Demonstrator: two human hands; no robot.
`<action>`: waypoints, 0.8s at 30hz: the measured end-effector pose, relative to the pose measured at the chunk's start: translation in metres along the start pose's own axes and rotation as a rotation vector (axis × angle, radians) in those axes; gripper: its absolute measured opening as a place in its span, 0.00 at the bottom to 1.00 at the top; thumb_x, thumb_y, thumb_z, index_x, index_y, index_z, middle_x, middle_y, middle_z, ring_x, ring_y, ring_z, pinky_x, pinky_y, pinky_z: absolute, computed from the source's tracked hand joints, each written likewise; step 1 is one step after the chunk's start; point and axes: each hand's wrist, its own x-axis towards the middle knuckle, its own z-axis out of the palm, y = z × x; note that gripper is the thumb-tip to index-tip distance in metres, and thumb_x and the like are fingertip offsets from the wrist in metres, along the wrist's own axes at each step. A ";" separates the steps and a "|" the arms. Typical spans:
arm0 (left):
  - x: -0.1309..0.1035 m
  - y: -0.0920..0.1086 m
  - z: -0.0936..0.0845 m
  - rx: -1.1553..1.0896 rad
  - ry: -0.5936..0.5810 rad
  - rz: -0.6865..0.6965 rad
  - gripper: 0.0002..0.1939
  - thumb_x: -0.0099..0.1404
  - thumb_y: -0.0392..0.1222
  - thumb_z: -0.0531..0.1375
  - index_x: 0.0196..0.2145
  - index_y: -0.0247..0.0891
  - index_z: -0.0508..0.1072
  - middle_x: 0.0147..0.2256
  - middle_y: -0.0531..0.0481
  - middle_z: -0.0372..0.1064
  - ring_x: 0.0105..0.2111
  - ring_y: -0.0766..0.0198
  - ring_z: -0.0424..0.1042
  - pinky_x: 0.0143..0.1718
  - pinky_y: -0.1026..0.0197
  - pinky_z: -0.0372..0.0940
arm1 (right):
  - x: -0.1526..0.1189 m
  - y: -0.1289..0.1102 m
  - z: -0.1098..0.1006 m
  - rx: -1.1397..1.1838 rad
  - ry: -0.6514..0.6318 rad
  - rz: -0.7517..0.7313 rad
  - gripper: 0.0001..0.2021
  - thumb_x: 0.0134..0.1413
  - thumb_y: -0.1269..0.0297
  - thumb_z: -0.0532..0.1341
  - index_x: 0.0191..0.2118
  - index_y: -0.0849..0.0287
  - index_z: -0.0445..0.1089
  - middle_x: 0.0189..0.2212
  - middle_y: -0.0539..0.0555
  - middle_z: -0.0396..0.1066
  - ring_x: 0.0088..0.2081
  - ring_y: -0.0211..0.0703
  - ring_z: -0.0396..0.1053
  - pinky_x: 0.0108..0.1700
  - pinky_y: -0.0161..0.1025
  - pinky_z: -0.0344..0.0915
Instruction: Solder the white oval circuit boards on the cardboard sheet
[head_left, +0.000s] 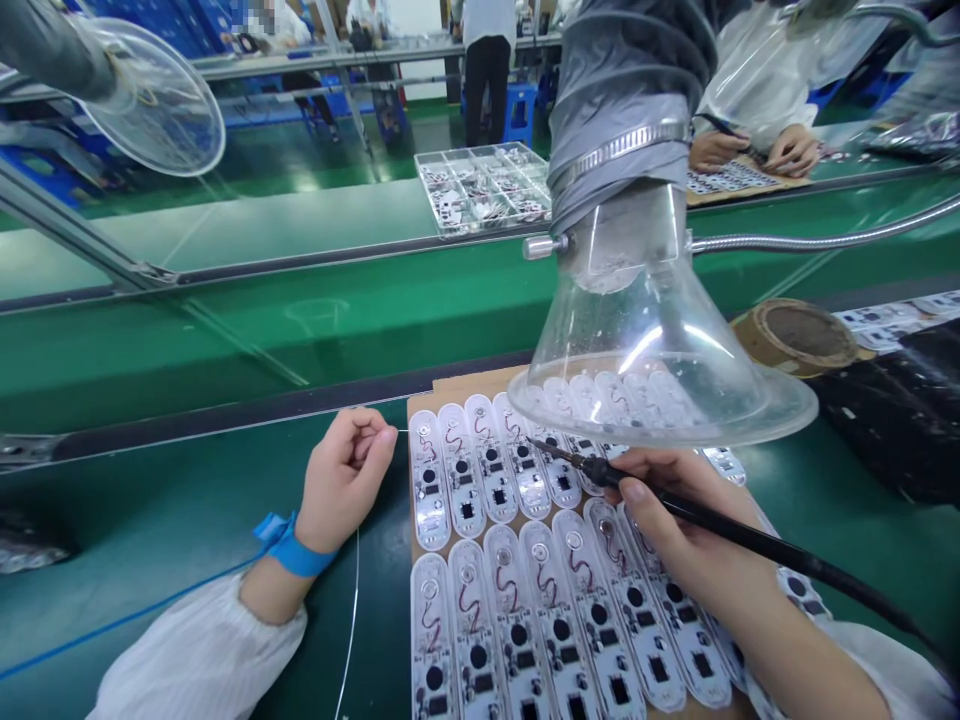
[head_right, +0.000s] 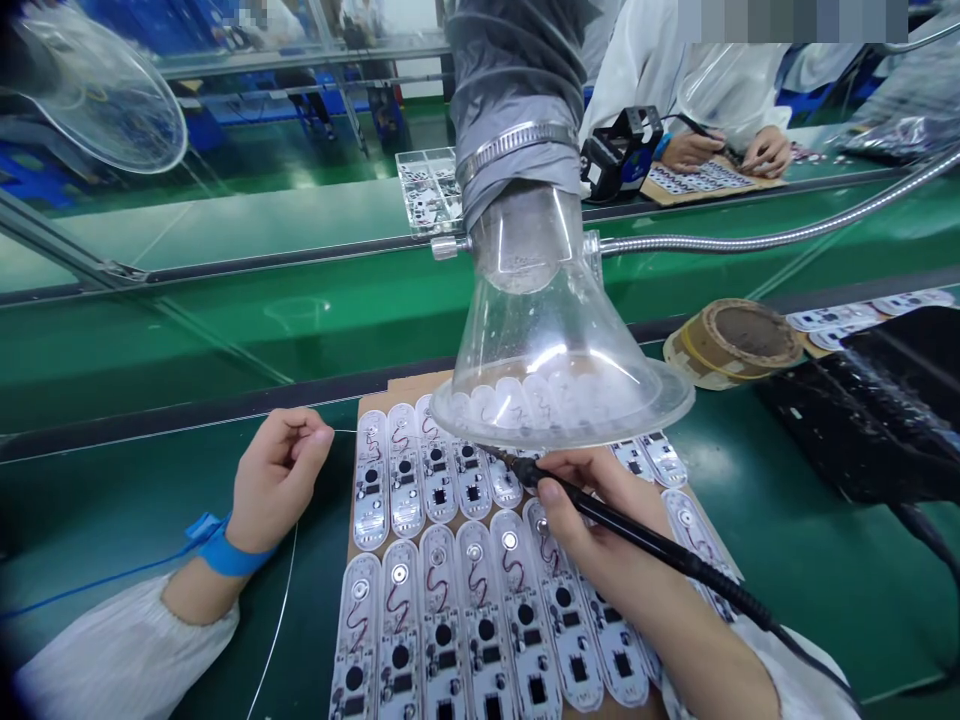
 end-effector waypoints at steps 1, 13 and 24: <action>0.000 0.000 0.000 0.005 0.003 0.000 0.05 0.71 0.40 0.58 0.36 0.38 0.68 0.25 0.58 0.55 0.24 0.70 0.55 0.26 0.67 0.56 | 0.000 0.001 0.000 -0.006 -0.006 -0.001 0.04 0.61 0.61 0.65 0.40 0.53 0.74 0.29 0.51 0.81 0.27 0.42 0.81 0.28 0.32 0.75; 0.001 0.000 0.001 -0.005 0.000 -0.021 0.05 0.71 0.42 0.59 0.37 0.38 0.69 0.24 0.59 0.54 0.23 0.70 0.55 0.26 0.67 0.56 | -0.004 0.008 0.004 -0.037 -0.089 0.030 0.05 0.63 0.60 0.63 0.43 0.52 0.72 0.33 0.51 0.81 0.32 0.43 0.82 0.33 0.36 0.77; 0.001 0.003 0.001 -0.043 0.052 -0.037 0.05 0.70 0.42 0.59 0.36 0.39 0.68 0.24 0.58 0.55 0.23 0.69 0.55 0.26 0.65 0.55 | -0.005 0.004 0.002 0.058 -0.018 0.006 0.04 0.65 0.60 0.63 0.42 0.52 0.72 0.29 0.50 0.79 0.29 0.40 0.80 0.30 0.31 0.74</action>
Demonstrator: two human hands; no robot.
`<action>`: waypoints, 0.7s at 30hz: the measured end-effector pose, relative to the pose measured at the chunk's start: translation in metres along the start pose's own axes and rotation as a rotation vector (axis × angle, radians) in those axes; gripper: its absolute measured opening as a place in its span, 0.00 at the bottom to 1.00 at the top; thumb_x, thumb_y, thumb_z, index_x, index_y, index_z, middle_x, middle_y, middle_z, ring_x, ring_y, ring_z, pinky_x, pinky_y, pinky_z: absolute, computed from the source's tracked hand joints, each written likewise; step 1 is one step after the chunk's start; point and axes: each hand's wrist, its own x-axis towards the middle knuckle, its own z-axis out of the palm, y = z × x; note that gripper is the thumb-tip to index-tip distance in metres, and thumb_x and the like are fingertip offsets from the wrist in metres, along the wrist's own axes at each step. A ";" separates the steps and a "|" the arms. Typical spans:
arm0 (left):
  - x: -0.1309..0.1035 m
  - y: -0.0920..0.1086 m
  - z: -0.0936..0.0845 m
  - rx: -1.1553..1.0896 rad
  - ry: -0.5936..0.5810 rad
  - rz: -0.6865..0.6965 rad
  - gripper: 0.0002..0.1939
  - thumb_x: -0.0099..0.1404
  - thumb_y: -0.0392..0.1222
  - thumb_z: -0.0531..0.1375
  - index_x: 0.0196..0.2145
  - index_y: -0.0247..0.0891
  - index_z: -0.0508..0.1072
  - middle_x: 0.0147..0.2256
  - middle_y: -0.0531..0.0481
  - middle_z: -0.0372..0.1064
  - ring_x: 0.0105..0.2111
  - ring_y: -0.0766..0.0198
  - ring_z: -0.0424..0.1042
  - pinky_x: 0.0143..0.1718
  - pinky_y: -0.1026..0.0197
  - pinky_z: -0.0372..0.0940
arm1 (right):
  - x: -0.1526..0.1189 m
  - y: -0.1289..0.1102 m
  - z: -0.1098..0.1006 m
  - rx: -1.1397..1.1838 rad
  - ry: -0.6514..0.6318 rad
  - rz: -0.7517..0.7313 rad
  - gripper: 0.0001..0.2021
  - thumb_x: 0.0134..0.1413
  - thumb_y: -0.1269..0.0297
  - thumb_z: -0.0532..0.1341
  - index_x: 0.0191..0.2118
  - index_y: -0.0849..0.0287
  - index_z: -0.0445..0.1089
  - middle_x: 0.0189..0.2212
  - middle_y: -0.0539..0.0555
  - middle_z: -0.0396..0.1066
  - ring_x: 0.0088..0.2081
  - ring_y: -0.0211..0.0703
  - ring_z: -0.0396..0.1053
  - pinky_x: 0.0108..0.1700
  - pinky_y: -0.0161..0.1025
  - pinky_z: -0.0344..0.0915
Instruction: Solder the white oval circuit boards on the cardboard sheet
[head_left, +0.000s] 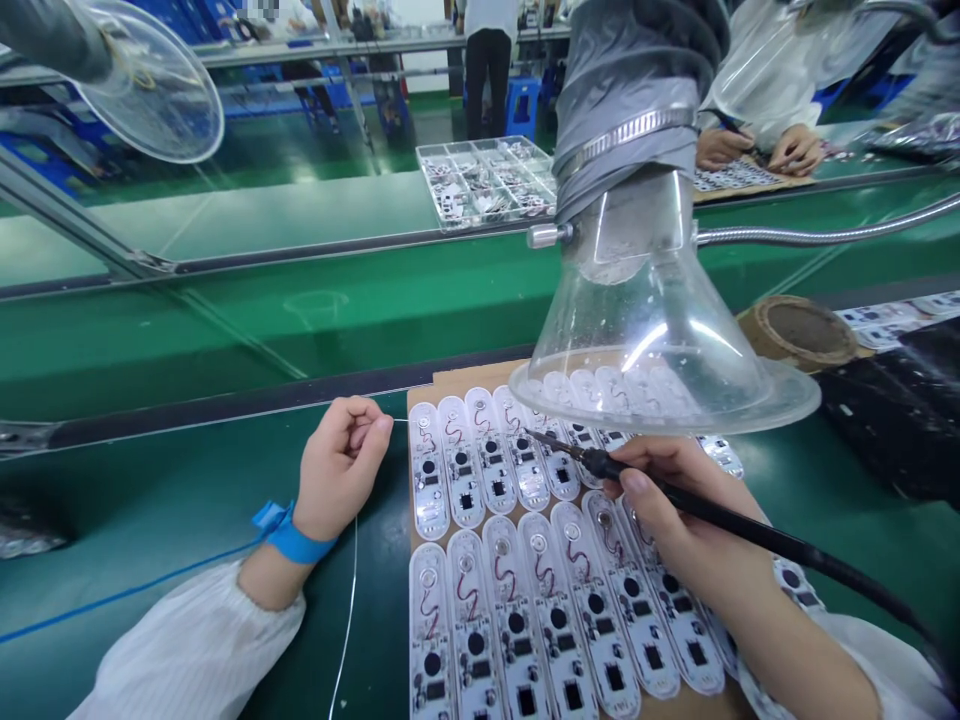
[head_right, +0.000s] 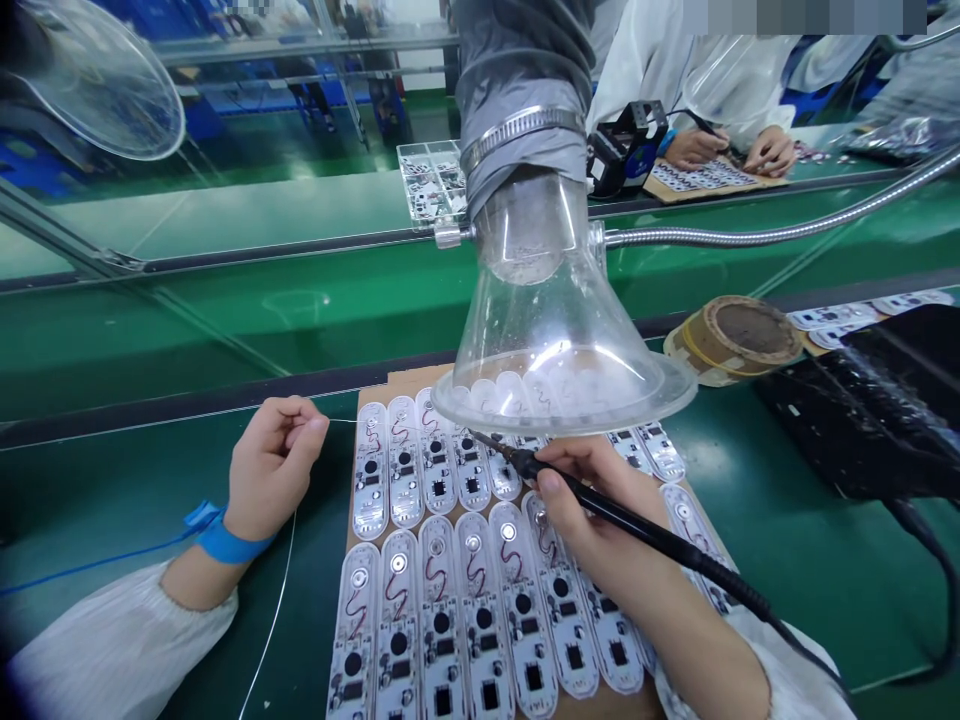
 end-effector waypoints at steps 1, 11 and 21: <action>0.000 0.000 0.000 -0.007 0.005 0.001 0.05 0.70 0.42 0.59 0.36 0.39 0.68 0.24 0.58 0.54 0.23 0.69 0.55 0.26 0.65 0.55 | 0.000 0.000 0.000 -0.010 -0.021 0.006 0.04 0.65 0.60 0.63 0.42 0.52 0.72 0.29 0.50 0.79 0.29 0.41 0.80 0.30 0.32 0.74; 0.000 0.000 0.000 -0.010 0.002 0.030 0.06 0.71 0.41 0.59 0.36 0.39 0.68 0.25 0.59 0.52 0.23 0.70 0.54 0.26 0.65 0.54 | 0.003 0.000 0.004 -0.020 -0.135 0.017 0.04 0.65 0.61 0.63 0.44 0.52 0.71 0.33 0.50 0.80 0.33 0.41 0.81 0.34 0.34 0.76; 0.001 -0.003 0.001 0.006 -0.050 0.009 0.06 0.70 0.41 0.59 0.35 0.38 0.69 0.24 0.59 0.53 0.23 0.70 0.54 0.26 0.65 0.54 | 0.007 -0.004 0.005 -0.063 -0.136 0.003 0.04 0.62 0.64 0.63 0.42 0.52 0.72 0.31 0.50 0.80 0.31 0.41 0.79 0.33 0.35 0.74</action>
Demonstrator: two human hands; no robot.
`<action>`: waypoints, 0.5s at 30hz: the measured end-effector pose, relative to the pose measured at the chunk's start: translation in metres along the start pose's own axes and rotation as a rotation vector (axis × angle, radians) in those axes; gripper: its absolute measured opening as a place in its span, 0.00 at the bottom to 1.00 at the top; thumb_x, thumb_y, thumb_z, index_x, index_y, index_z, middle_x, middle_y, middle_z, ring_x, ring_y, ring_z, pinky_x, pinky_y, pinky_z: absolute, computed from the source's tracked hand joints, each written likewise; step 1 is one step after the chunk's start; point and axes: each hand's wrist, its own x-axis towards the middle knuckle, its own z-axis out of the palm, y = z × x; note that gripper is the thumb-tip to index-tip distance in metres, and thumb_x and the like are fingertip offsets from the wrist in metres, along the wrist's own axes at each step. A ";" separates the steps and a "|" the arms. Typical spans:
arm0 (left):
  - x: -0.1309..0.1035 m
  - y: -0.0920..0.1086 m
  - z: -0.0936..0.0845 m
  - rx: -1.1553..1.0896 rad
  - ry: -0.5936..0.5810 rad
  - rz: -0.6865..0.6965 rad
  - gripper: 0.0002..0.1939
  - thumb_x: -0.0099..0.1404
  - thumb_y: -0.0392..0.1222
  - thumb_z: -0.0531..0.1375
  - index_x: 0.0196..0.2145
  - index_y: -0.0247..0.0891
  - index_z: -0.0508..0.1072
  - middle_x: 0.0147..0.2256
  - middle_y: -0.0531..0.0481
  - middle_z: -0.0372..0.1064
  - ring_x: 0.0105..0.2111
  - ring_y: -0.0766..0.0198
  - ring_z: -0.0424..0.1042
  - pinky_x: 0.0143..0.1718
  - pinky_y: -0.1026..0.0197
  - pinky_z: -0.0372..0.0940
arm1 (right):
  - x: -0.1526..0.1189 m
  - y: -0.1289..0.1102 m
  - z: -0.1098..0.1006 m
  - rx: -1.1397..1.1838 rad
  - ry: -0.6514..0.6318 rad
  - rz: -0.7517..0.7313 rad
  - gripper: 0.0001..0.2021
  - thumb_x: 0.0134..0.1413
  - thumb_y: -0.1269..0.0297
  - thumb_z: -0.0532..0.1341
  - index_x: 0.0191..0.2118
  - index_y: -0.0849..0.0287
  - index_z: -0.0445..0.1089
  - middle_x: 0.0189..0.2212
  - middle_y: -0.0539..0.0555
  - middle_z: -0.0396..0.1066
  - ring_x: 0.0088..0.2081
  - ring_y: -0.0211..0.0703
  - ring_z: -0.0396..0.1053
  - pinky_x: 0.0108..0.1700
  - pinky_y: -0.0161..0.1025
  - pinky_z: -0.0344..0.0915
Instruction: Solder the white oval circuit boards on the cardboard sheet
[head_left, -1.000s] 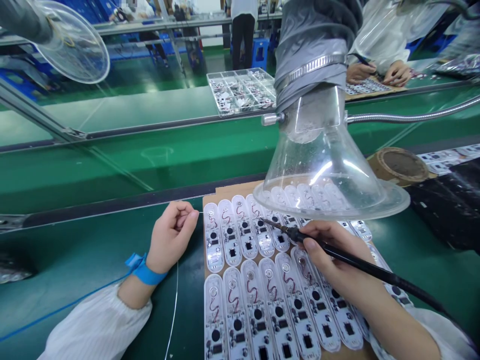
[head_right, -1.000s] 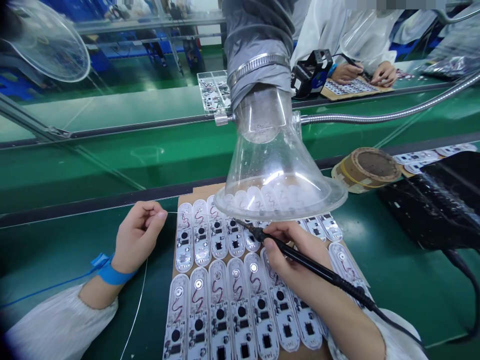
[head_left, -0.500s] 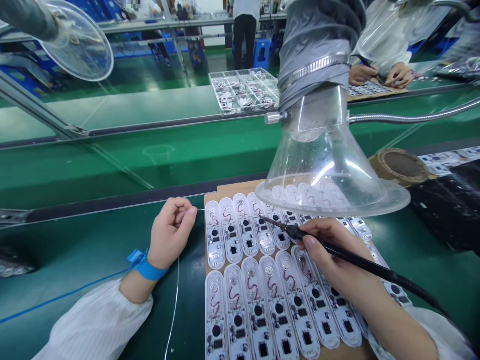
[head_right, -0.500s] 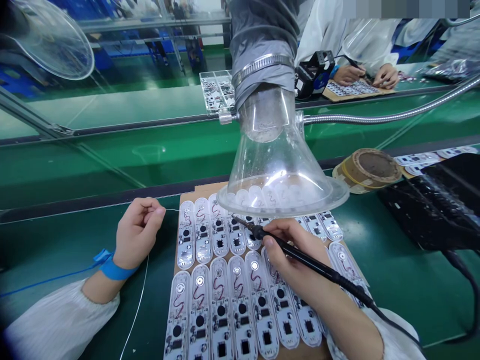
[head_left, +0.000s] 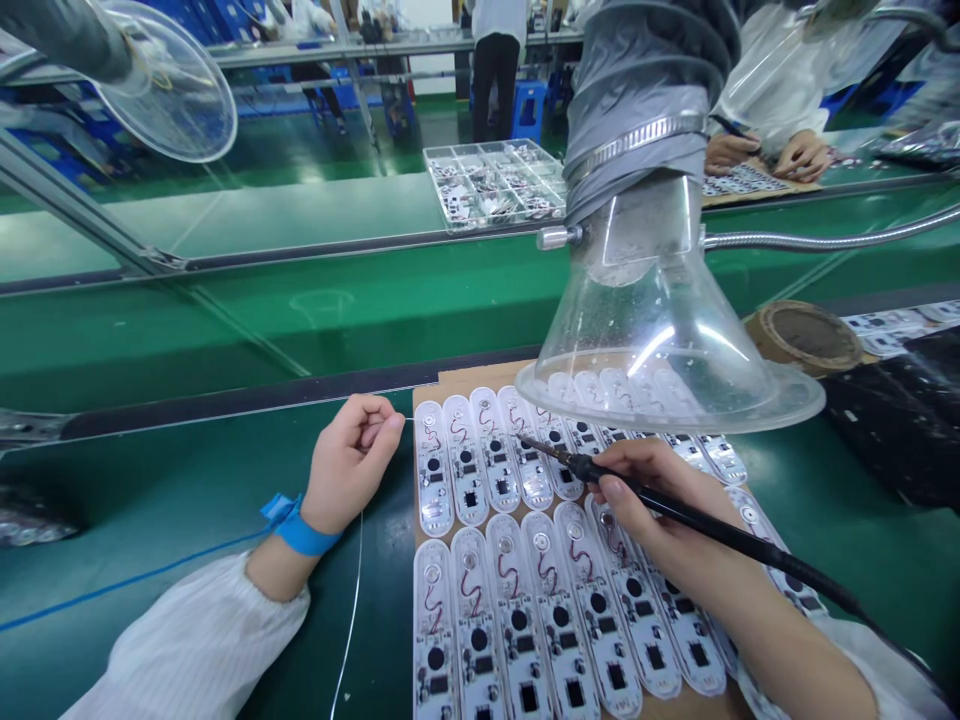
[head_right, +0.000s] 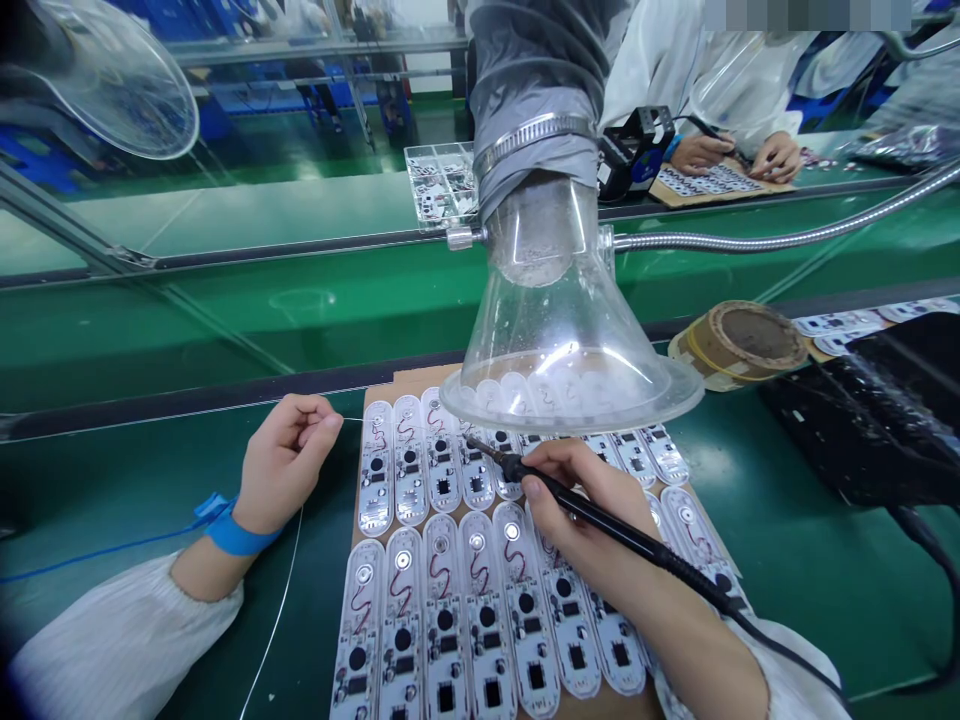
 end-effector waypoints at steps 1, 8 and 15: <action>0.000 0.000 0.000 -0.005 -0.001 0.000 0.06 0.70 0.41 0.59 0.35 0.38 0.69 0.24 0.59 0.53 0.23 0.70 0.54 0.26 0.65 0.54 | 0.000 0.000 0.000 -0.002 -0.003 0.004 0.04 0.61 0.64 0.63 0.42 0.52 0.72 0.31 0.50 0.80 0.30 0.41 0.79 0.33 0.35 0.74; 0.004 -0.007 -0.009 -0.064 0.056 0.043 0.05 0.70 0.41 0.60 0.36 0.39 0.69 0.24 0.59 0.55 0.22 0.71 0.54 0.24 0.67 0.55 | -0.005 -0.019 -0.014 0.010 0.020 0.041 0.05 0.66 0.58 0.62 0.43 0.51 0.72 0.31 0.49 0.80 0.32 0.40 0.80 0.32 0.32 0.74; 0.007 -0.017 -0.014 -0.042 0.082 0.064 0.04 0.70 0.40 0.60 0.36 0.39 0.69 0.24 0.59 0.52 0.22 0.71 0.53 0.24 0.68 0.55 | -0.003 -0.031 0.003 0.055 0.100 0.000 0.04 0.67 0.58 0.62 0.43 0.50 0.71 0.30 0.48 0.79 0.31 0.38 0.79 0.33 0.31 0.73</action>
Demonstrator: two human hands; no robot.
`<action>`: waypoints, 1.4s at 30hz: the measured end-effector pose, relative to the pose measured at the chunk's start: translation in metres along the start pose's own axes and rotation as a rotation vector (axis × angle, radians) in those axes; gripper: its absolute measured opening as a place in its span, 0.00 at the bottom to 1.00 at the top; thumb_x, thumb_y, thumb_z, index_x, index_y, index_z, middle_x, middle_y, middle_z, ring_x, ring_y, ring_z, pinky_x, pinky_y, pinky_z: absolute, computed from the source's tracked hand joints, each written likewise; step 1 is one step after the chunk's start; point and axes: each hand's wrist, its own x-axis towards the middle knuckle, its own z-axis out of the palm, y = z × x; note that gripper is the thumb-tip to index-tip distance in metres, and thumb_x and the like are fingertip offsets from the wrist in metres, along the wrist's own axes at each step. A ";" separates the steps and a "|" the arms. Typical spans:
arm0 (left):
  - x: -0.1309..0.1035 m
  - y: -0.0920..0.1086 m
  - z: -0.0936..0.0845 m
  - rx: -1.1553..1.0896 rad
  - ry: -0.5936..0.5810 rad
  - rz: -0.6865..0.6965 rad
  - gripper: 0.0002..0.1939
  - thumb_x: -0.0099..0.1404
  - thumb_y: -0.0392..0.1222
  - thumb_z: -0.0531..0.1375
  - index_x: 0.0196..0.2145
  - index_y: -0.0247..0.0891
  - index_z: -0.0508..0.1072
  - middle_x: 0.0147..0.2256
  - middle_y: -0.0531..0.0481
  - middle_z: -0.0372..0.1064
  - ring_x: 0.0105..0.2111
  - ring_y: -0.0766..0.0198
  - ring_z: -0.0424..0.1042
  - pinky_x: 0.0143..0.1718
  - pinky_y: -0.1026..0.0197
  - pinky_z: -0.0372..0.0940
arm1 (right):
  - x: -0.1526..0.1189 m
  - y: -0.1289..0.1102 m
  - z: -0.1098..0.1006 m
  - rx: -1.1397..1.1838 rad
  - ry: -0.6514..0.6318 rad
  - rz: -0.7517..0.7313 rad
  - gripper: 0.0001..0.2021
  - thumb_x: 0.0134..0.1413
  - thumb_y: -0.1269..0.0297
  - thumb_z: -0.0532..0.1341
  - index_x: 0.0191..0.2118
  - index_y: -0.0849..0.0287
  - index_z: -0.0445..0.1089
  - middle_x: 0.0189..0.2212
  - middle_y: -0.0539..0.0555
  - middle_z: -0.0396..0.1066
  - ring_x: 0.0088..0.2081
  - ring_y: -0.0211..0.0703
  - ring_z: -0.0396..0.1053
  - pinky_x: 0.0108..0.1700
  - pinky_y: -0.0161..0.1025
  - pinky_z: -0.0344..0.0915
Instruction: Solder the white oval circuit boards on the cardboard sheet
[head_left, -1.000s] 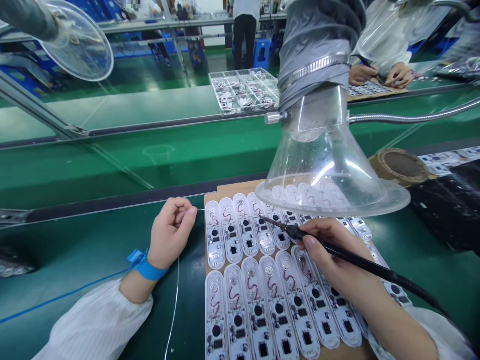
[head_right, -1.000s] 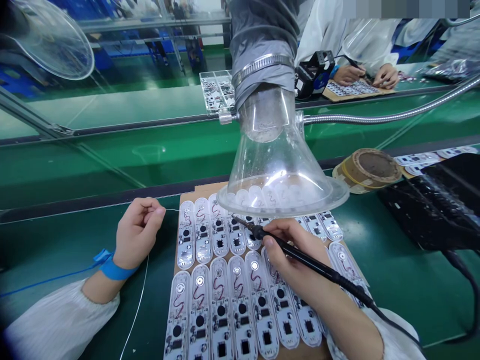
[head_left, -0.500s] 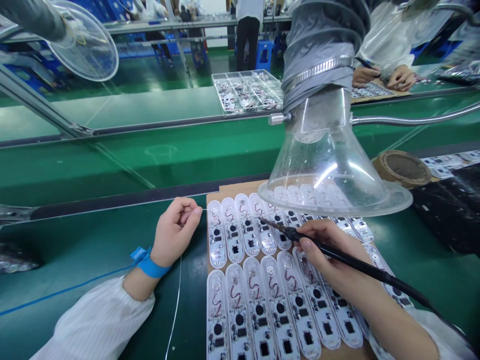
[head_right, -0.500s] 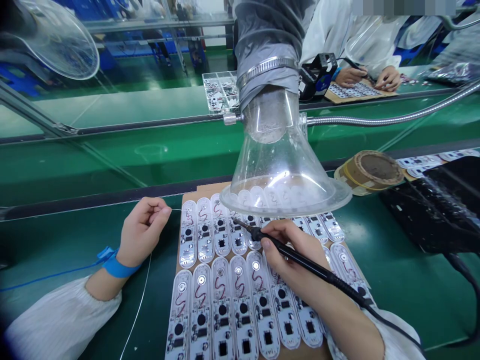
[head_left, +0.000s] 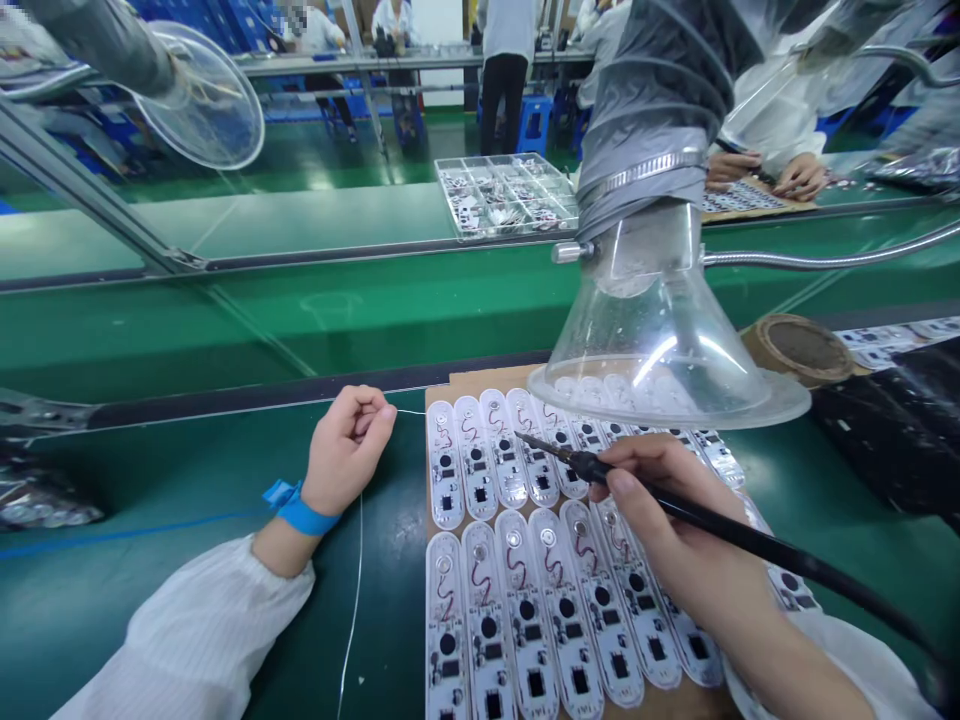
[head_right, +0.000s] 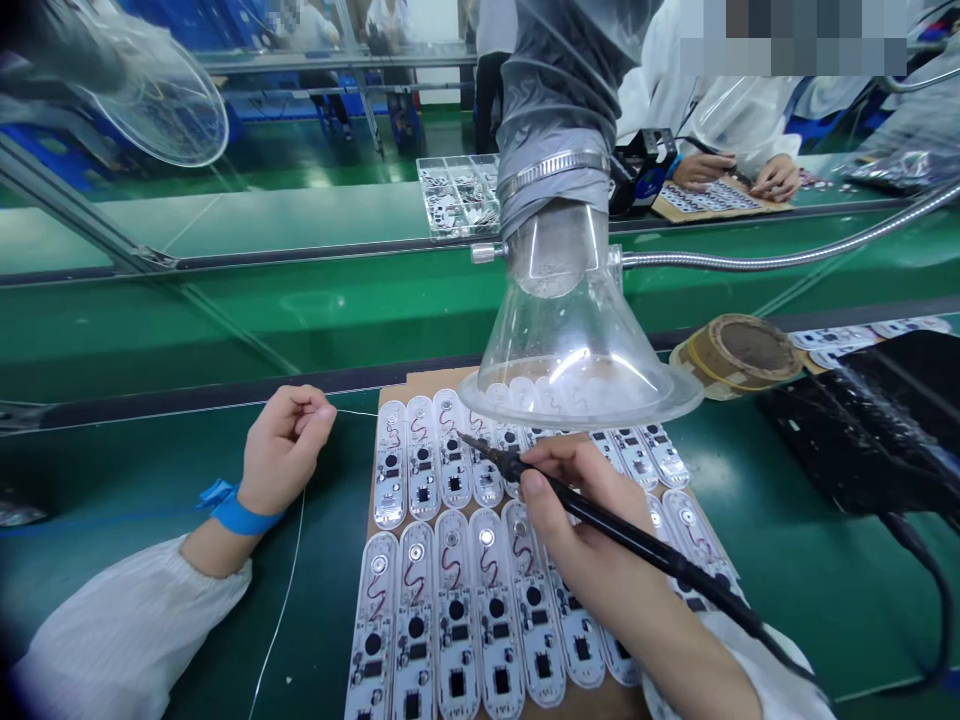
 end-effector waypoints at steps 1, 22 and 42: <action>0.000 0.000 0.000 0.004 -0.005 0.009 0.04 0.70 0.40 0.60 0.36 0.39 0.69 0.24 0.59 0.52 0.22 0.71 0.53 0.24 0.68 0.54 | 0.000 0.004 0.005 0.000 -0.010 -0.002 0.04 0.67 0.58 0.62 0.43 0.51 0.71 0.30 0.48 0.79 0.31 0.38 0.79 0.33 0.31 0.73; 0.000 0.002 0.002 0.081 -0.075 0.071 0.06 0.71 0.38 0.59 0.34 0.40 0.67 0.24 0.60 0.50 0.23 0.71 0.53 0.26 0.67 0.55 | 0.005 0.017 0.017 -0.044 -0.095 0.042 0.05 0.63 0.60 0.62 0.42 0.52 0.72 0.33 0.50 0.79 0.32 0.41 0.79 0.33 0.34 0.74; 0.000 0.002 0.000 0.064 -0.029 0.041 0.06 0.70 0.40 0.59 0.34 0.39 0.67 0.24 0.58 0.50 0.22 0.69 0.54 0.26 0.66 0.54 | 0.007 0.009 0.021 0.044 -0.121 0.085 0.07 0.64 0.57 0.62 0.42 0.54 0.72 0.30 0.51 0.79 0.30 0.41 0.79 0.31 0.34 0.75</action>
